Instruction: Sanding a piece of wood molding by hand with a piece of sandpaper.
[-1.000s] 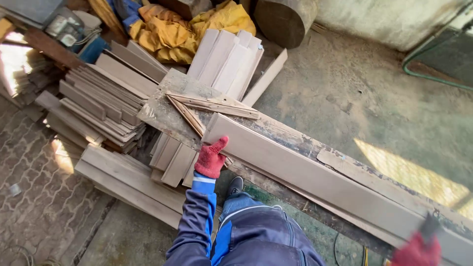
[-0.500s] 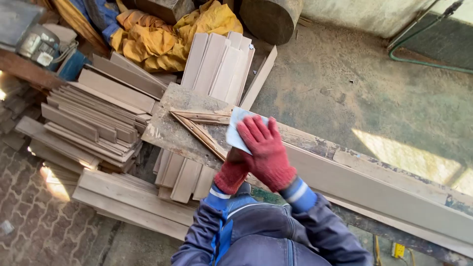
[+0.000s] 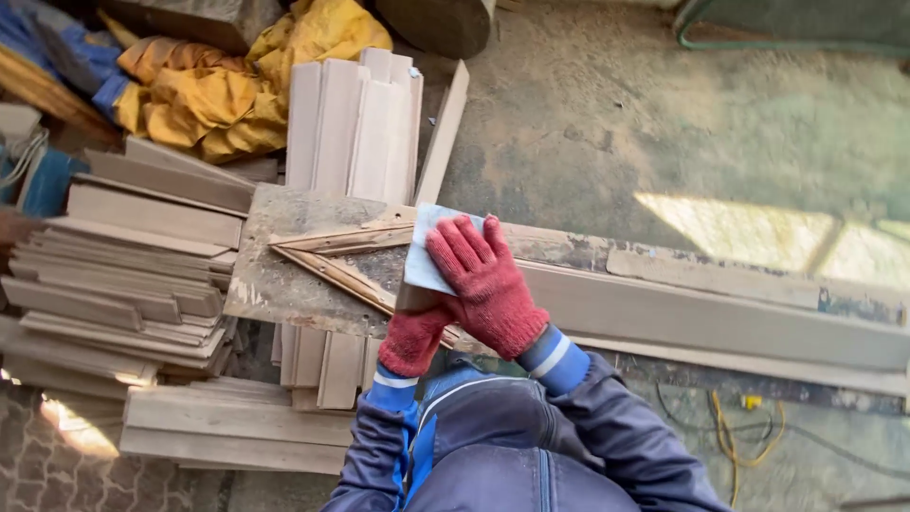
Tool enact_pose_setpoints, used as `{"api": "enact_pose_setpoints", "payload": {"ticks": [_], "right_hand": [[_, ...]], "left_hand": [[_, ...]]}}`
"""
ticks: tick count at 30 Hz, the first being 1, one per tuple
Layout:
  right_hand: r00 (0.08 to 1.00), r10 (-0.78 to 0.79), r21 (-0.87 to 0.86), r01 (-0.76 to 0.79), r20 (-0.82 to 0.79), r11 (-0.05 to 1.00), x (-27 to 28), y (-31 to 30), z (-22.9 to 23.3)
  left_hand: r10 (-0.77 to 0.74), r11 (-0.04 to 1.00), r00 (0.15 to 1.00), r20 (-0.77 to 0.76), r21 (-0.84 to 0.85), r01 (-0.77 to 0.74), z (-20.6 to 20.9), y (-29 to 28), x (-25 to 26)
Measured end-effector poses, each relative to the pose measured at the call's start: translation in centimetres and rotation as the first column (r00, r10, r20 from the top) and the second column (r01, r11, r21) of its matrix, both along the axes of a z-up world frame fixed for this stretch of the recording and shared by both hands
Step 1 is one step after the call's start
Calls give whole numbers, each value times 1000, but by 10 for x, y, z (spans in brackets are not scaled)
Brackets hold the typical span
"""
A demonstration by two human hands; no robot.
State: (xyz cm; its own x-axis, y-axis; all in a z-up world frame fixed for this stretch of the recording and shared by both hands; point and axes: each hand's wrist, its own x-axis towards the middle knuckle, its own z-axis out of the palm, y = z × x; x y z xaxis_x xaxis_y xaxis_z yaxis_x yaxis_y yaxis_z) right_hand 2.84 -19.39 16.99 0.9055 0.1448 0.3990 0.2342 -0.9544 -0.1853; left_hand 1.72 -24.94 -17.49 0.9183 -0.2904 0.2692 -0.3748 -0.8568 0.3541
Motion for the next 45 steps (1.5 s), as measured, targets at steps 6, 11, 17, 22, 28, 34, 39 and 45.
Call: {"api": "enact_pose_setpoints", "payload": {"ticks": [6,11,17,22,28,34,39,45], "right_hand": [[959,-254,-113,240,-123,964,-122,-122,-30],[945,-323,60,325,-48,944,-108,-100,-32],[979,-202,2,202,-31,979,-79,-69,-15],[881,-471,-87,466,-41,880,-223,-208,-62],[885,-464,174,462,-31,870,-161,-137,-7],[924,-382,93,379,23,921,-178,-171,-22],[823,-548,211,568,-152,795,-265,-253,-33],[803,-468,311,581,-369,752,-257,-304,-39]], "left_hand": [[-561,792,827,34,-270,548,108,264,33],[-612,-4,553,-565,-698,-716,240,236,23],[-320,379,743,-588,-798,-469,261,255,21],[-537,37,662,-523,-799,-600,299,238,23],[-405,61,649,-645,-727,-684,266,249,32],[-321,104,677,-662,-735,-670,275,252,39],[-283,85,703,-653,-747,-660,256,259,23],[-99,345,744,-660,-724,-597,253,245,21]]}}
